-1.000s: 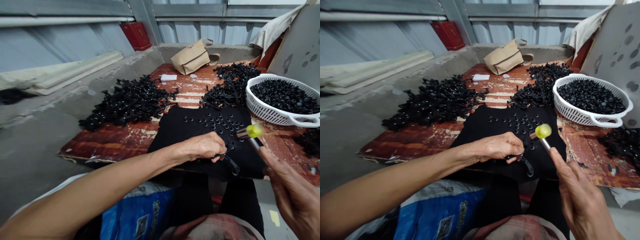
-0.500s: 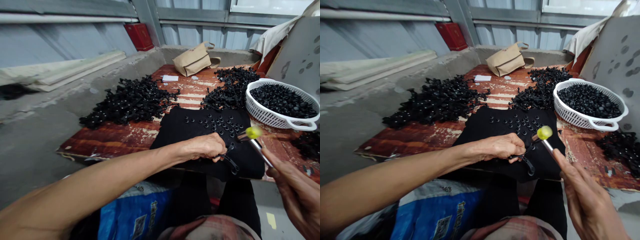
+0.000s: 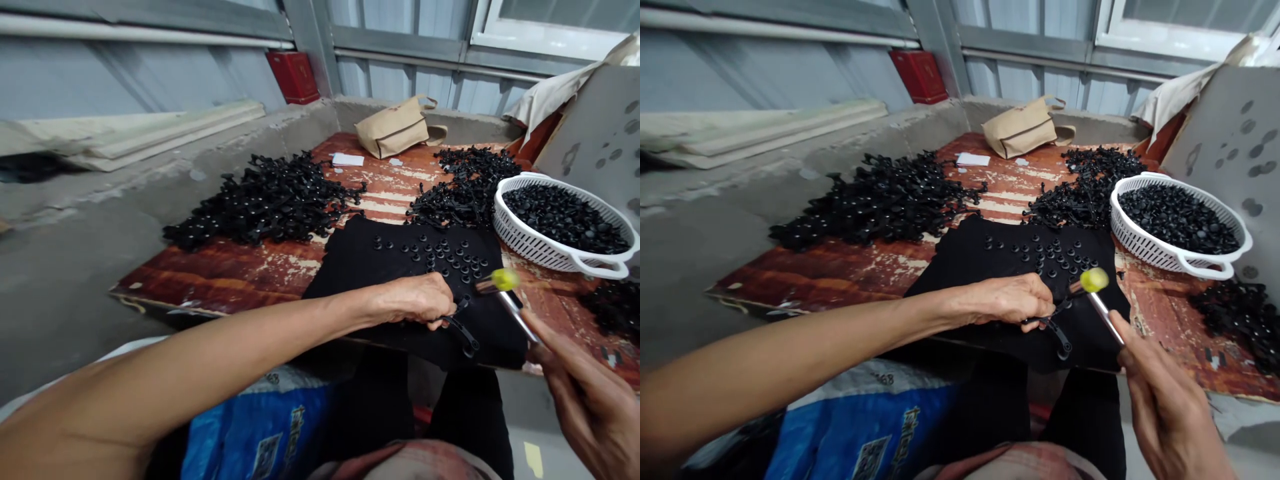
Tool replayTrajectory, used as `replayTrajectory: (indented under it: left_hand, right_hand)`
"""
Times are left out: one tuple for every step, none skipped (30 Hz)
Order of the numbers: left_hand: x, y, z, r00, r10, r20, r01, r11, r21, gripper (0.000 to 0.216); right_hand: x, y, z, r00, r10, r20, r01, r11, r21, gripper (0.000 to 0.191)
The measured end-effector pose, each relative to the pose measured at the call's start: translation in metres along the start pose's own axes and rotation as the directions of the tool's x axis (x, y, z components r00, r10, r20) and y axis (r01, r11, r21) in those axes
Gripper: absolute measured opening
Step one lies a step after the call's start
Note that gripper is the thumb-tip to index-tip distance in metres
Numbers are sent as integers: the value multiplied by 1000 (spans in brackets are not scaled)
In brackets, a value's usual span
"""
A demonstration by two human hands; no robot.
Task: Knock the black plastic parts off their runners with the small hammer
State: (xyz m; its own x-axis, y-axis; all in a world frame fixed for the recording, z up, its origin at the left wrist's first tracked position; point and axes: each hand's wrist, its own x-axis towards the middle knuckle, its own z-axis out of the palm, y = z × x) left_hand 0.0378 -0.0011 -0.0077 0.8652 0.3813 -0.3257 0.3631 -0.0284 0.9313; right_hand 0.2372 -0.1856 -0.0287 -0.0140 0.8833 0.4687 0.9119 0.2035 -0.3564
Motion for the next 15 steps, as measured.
replayTrajectory:
  left_hand:
    - [0, 0, 0, 1000, -7, 2, 7, 1000, -2, 26]
    - [1, 0, 1, 1000, -7, 5, 7, 1000, -2, 26]
    - [1, 1, 0, 1000, 0, 5, 0, 1000, 2, 26]
    - [1, 1, 0, 1000, 11, 0, -10, 1000, 16, 27]
    - [1, 1, 0, 1000, 19, -5, -19, 999, 41, 26]
    - [0, 2, 1, 1000, 23, -12, -22, 997, 80, 27]
    - [-2, 4, 2, 999, 25, -22, -22, 990, 137, 27]
    - [-5, 6, 5, 998, 36, -49, -25, 974, 224, 29]
    - [-9, 7, 9, 992, 70, -101, -32, 940, 338, 30]
    - [-14, 8, 13, 976, 141, -165, -46, 877, 477, 31]
    - [-20, 8, 18, 930, 271, -248, -53, 767, 639, 31]
    - [-26, 7, 23, 849, 441, -291, -52, 617, 785, 28]
    - [-32, 5, 27, 750, 608, -260, -45, 440, 897, 26]
    - [-38, 2, 30, 635, 751, -181, -24, 254, 967, 22]
    - [-42, -2, 32, 528, 846, -70, 4, 80, 997, 17]
  right_hand:
    - [0, 0, 0, 998, 13, -60, -13, 1000, 1, 59]
    - [-1, 1, 1, 990, 31, -140, -32, 999, -7, 59]
    - [0, 2, 2, 996, -15, -93, 12, 999, -33, 59]
    - [0, 5, 3, 999, -43, 5, 43, 999, -20, 57]
    - [0, 8, 5, 998, -40, 56, 40, 999, -5, 54]
    - [0, 12, 7, 996, -20, 83, 19, 1000, 7, 50]
    - [0, 17, 8, 999, 23, 49, -23, 1000, 14, 47]
    - [0, 22, 10, 997, 70, -14, -70, 997, 15, 45]
    - [-1, 29, 12, 992, 97, -77, -98, 995, -2, 45]
    - [-2, 37, 14, 984, 117, -135, -121, 992, -21, 46]
    - [-4, 44, 16, 986, 113, -125, -121, 991, -53, 49]
    - [-5, 52, 17, 988, 107, -110, -117, 988, -96, 50]
    - [-6, 59, 18, 989, 116, -93, -127, 985, -119, 51]
    - [-7, 65, 19, 989, 121, -80, -132, 981, -140, 52]
    - [-6, 69, 19, 989, 130, -76, -141, 978, -156, 53]
